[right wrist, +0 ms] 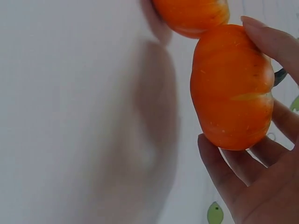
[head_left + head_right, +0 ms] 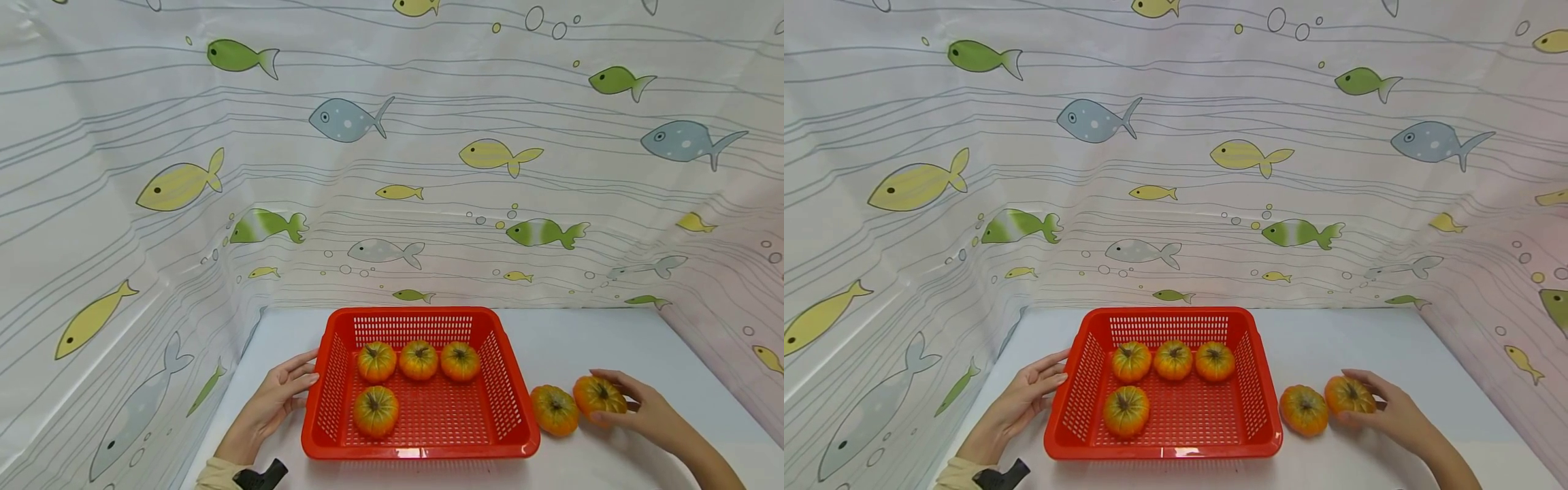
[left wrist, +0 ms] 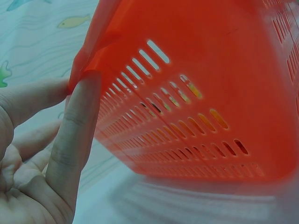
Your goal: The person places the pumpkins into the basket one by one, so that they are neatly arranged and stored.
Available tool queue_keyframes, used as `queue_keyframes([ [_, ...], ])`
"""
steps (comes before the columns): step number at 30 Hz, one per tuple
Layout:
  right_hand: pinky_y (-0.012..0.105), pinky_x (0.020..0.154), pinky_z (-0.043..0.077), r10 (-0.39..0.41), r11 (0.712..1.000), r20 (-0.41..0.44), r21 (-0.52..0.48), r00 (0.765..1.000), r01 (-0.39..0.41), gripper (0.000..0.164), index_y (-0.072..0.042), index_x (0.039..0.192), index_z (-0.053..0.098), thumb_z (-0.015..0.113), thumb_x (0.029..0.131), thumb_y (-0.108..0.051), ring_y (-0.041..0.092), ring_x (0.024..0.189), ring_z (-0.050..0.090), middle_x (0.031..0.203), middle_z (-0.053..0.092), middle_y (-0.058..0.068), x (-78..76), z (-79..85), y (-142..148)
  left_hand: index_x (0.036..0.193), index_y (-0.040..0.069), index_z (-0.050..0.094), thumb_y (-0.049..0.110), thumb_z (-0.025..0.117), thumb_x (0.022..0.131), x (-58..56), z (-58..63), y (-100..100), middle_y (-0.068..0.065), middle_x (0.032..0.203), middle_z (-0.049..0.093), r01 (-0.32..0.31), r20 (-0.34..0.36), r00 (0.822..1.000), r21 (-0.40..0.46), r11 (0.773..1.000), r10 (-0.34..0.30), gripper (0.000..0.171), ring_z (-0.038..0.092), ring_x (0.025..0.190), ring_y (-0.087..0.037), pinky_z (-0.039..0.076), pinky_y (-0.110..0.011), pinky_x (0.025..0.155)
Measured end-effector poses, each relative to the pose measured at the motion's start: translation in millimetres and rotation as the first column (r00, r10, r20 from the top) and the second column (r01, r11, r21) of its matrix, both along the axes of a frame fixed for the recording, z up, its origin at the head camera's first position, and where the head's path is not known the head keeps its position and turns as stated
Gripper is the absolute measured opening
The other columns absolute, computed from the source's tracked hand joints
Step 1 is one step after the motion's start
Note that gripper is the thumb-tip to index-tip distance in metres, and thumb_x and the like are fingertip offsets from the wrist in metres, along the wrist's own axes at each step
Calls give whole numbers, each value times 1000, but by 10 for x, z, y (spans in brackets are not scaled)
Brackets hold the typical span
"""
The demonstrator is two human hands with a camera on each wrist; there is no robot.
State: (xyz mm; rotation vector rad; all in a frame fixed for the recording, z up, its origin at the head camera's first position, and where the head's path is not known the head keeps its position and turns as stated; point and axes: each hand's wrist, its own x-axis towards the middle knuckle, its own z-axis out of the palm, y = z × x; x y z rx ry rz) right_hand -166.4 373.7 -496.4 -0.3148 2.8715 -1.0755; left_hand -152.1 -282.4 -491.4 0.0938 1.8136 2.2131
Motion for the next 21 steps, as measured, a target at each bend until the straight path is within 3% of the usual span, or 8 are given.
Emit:
queue_keyframes([
  [4, 14, 80, 51, 9, 1000, -10, 0, 1000, -9, 67, -7, 145, 55, 83, 88, -30, -28, 106, 36, 124, 47, -38, -20, 63, -33, 161, -3, 24, 6, 55, 105, 6, 7, -3, 7, 115, 70, 3, 3, 1000, 1, 1000, -3, 64, 73, 96, -7, 64, -24, 73],
  [11, 15, 80, 52, 28, 1000, -32, 16, 999, -27, 68, -10, 145, 55, 84, 87, -30, -25, 107, 40, 128, 53, -30, -74, 198, -104, 160, -3, 24, 6, 55, 105, 6, 12, -6, 6, 115, 71, 7, -7, 1000, 2, 1000, -7, 64, 73, 96, -8, 64, -25, 74],
  [18, 17, 81, 52, 35, 999, -40, 33, 999, -34, 69, -12, 145, 55, 85, 86, -33, -24, 106, 42, 138, 63, 8, -101, 368, -238, 160, -3, 25, 6, 55, 105, 4, 7, -5, 6, 114, 71, 5, -8, 1000, -1, 1000, -5, 63, 73, 96, -8, 64, -25, 74],
  [21, 16, 81, 52, 37, 999, -36, 37, 999, -35, 71, -12, 145, 55, 85, 85, -35, -23, 104, 43, 139, 63, 15, -113, 435, -300, 160, -3, 24, 6, 55, 105, 3, 2, -5, 6, 115, 71, 7, -9, 1000, 2, 1000, -7, 64, 73, 96, -8, 64, -26, 74],
])
